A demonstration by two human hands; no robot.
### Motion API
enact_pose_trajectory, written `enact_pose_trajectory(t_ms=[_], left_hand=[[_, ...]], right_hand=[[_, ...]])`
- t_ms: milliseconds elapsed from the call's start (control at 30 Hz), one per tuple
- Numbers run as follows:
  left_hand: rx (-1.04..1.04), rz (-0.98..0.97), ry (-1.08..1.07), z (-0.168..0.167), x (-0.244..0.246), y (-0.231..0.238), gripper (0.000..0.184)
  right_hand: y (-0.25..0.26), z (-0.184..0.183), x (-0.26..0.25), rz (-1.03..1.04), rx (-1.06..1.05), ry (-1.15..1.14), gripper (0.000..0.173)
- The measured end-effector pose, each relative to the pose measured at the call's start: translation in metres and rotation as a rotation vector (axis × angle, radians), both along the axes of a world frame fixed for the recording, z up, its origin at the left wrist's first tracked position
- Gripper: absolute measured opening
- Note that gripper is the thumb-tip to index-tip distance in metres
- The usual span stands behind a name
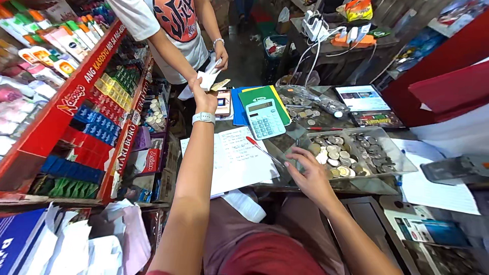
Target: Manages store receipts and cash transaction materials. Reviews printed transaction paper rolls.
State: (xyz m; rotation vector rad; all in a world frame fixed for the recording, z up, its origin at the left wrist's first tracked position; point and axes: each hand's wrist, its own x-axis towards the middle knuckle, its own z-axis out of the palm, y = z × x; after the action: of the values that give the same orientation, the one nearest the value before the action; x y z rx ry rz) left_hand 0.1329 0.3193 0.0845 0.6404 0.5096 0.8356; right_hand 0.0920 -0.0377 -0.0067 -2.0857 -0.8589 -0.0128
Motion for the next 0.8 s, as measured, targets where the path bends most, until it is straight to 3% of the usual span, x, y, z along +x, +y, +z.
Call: enact_pose_trajectory(t_ms=[167, 300, 467, 600, 700, 800], left_hand=[[-0.023, 0.045, -0.009, 0.009, -0.023, -0.001, 0.037], [-0.016, -0.03, 0.146, 0.003, -0.05, -0.006, 0.064], [0.369, -0.213, 0.362, -0.027, -0.107, -0.062, 0.057], [0.767, -0.411, 0.557, -0.071, -0.169, -0.103, 0.056], [1.049, -0.411, 0.651, -0.104, -0.197, -0.117, 0.041], [1.23, -0.272, 0.725, -0.124, -0.217, -0.123, 0.032]], right_hand=[[0.015, -0.007, -0.001, 0.071, -0.272, 0.082, 0.032], [0.029, -0.021, -0.008, 0.027, -0.391, -0.045, 0.029], [0.032, -0.046, -0.007, 0.012, -0.397, -0.154, 0.031], [0.017, -0.032, -0.025, 0.011, -0.435, -0.099, 0.02], [0.004, -0.022, -0.029, -0.053, -0.477, -0.072, 0.02], [-0.001, -0.021, -0.017, -0.094, -0.504, -0.084, 0.022]])
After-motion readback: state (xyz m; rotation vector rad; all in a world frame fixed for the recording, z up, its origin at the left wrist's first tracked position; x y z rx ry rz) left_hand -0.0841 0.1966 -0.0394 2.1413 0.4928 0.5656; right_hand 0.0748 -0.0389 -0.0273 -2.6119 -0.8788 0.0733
